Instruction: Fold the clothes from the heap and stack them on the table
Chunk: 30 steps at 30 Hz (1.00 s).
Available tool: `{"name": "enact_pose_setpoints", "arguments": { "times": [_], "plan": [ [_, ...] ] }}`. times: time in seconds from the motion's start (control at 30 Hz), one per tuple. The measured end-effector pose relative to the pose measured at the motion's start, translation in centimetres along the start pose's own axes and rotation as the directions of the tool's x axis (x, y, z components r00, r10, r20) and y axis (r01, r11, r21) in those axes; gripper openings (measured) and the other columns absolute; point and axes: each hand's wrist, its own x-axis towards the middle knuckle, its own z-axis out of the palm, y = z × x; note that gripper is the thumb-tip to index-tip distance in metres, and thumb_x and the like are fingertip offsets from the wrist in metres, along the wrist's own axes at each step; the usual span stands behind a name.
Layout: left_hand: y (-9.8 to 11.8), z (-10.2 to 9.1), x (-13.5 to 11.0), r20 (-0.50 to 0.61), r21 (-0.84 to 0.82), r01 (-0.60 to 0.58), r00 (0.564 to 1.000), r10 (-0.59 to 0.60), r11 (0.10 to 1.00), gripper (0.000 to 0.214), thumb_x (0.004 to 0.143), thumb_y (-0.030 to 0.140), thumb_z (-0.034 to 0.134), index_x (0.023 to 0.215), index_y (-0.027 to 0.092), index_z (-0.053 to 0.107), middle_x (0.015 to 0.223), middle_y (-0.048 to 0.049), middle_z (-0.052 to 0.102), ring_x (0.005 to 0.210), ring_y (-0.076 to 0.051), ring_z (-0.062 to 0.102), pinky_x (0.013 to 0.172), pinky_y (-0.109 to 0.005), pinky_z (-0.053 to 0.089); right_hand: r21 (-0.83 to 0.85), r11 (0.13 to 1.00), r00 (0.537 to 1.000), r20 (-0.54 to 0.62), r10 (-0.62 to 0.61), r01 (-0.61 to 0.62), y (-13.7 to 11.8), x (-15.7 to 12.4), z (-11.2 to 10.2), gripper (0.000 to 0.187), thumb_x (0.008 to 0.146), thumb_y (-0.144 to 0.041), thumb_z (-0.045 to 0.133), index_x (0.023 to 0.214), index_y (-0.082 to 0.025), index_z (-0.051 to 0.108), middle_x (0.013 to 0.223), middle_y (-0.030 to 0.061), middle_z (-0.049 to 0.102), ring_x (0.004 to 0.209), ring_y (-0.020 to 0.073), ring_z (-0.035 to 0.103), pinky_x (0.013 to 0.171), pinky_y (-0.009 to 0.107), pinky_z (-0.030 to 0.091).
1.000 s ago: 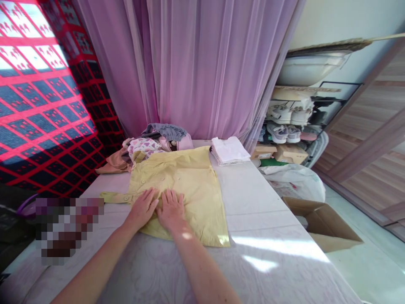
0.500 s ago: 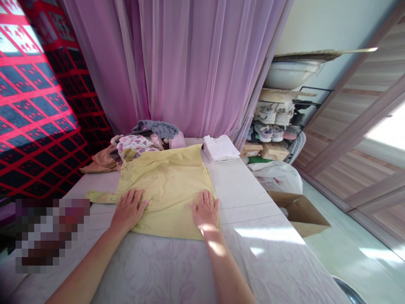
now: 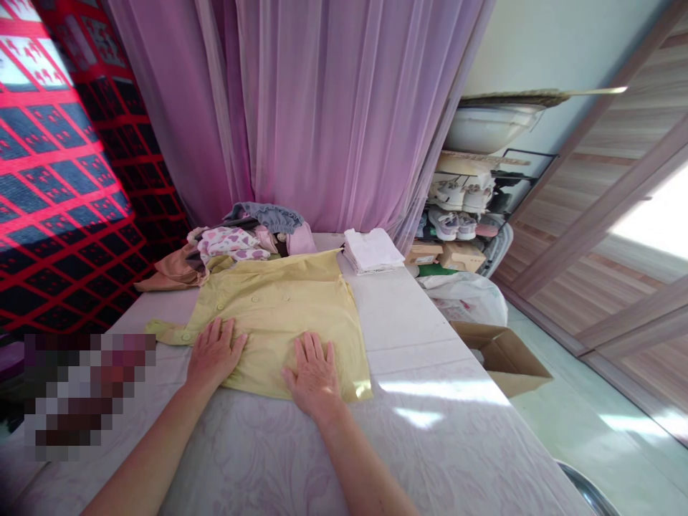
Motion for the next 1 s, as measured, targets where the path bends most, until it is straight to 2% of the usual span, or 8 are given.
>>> {"name": "enact_pose_setpoints", "arguments": {
  "times": [0.13, 0.23, 0.3, 0.47, 0.6, 0.7, 0.8, 1.0],
  "plan": [
    [1.8, -1.2, -1.2, -0.105, -0.040, -0.164, 0.982, 0.160, 0.986, 0.051, 0.092, 0.034, 0.035, 0.133, 0.010, 0.052, 0.146, -0.0171, 0.043, 0.137, -0.034, 0.034, 0.111, -0.050, 0.025, 0.002, 1.000, 1.000, -0.003, 0.002, -0.002, -0.4, 0.0, 0.2, 0.067, 0.094, -0.053, 0.028, 0.150, -0.017, 0.026, 0.159, 0.0088, 0.013, 0.146, 0.0235, 0.008, 0.116, 0.052, 0.003],
    [3.1, -1.0, -2.1, -0.026, -0.103, -0.380, 0.925, 0.380, 0.919, 0.048, 0.094, 0.036, 0.033, 0.132, 0.016, 0.054, 0.143, -0.0095, 0.049, 0.135, -0.027, 0.039, 0.113, -0.044, 0.028, 0.007, 1.000, 0.999, -0.024, 0.029, -0.029, 0.0, -0.2, 0.2, 0.066, 0.094, -0.053, 0.029, 0.150, -0.017, 0.026, 0.158, 0.0082, 0.015, 0.146, 0.0227, 0.009, 0.116, 0.051, 0.004],
    [3.4, -0.4, -2.5, 0.022, -0.129, -0.422, 0.903, 0.428, 0.897, 0.048, 0.094, 0.040, 0.035, 0.133, 0.019, 0.054, 0.143, -0.0080, 0.050, 0.134, -0.027, 0.040, 0.112, -0.045, 0.029, -0.002, 0.995, 0.994, -0.043, 0.097, -0.097, 1.0, -0.7, 0.1, 0.065, 0.094, -0.051, 0.030, 0.150, -0.018, 0.027, 0.158, 0.0084, 0.017, 0.146, 0.0229, 0.011, 0.116, 0.051, 0.005],
    [2.9, 0.6, -2.8, 0.041, -0.113, -0.410, 0.908, 0.416, 0.905, 0.053, 0.093, 0.046, 0.039, 0.138, 0.021, 0.049, 0.148, -0.0083, 0.043, 0.138, -0.028, 0.034, 0.114, -0.049, 0.024, -0.084, 0.961, 0.962, -0.100, 0.254, -0.262, 4.4, -2.9, 0.0, 0.061, 0.095, -0.048, 0.032, 0.149, -0.019, 0.029, 0.157, 0.0084, 0.018, 0.146, 0.0237, 0.013, 0.116, 0.051, 0.008],
    [2.9, 0.3, -3.0, 0.066, -0.102, -0.398, 0.912, 0.406, 0.912, 0.054, 0.091, 0.047, 0.041, 0.138, 0.021, 0.048, 0.150, -0.0099, 0.040, 0.139, -0.029, 0.033, 0.113, -0.050, 0.024, -0.105, 0.955, 0.956, -0.129, 0.265, -0.278, 6.0, -3.7, -0.2, 0.059, 0.094, -0.046, 0.036, 0.147, -0.021, 0.034, 0.156, 0.0084, 0.024, 0.144, 0.0238, 0.018, 0.115, 0.050, 0.012],
    [2.8, 0.2, -3.2, 0.080, -0.117, -0.383, 0.916, 0.393, 0.916, 0.053, 0.091, 0.047, 0.041, 0.137, 0.023, 0.049, 0.149, -0.0087, 0.041, 0.139, -0.028, 0.033, 0.113, -0.050, 0.024, -0.060, 0.951, 0.941, -0.174, 0.289, -0.303, 6.5, -2.6, -1.2, 0.053, 0.094, -0.039, 0.037, 0.143, -0.019, 0.042, 0.151, 0.0094, 0.036, 0.139, 0.0228, 0.031, 0.112, 0.043, 0.023],
    [2.4, 0.3, -3.1, 0.093, -0.125, -0.332, 0.934, 0.344, 0.935, 0.052, 0.092, 0.049, 0.039, 0.137, 0.024, 0.050, 0.149, -0.0080, 0.042, 0.139, -0.029, 0.033, 0.112, -0.052, 0.024, -0.002, 0.913, 0.887, -0.242, 0.394, -0.407, 7.3, -0.8, -2.8, 0.049, 0.094, -0.033, 0.035, 0.138, -0.016, 0.047, 0.142, 0.0121, 0.049, 0.126, 0.0227, 0.047, 0.101, 0.035, 0.036],
    [1.6, -0.1, -2.8, 0.111, -0.103, -0.249, 0.959, 0.260, 0.963, 0.052, 0.094, 0.047, 0.034, 0.136, 0.021, 0.049, 0.148, -0.0101, 0.043, 0.138, -0.029, 0.035, 0.110, -0.055, 0.025, 0.022, 0.873, 0.840, -0.265, 0.474, -0.486, 9.1, 1.8, -5.0, 0.042, 0.092, -0.032, 0.039, 0.128, -0.017, 0.056, 0.113, 0.0120, 0.065, 0.103, 0.0244, 0.058, 0.083, 0.032, 0.042]
  ]
}}
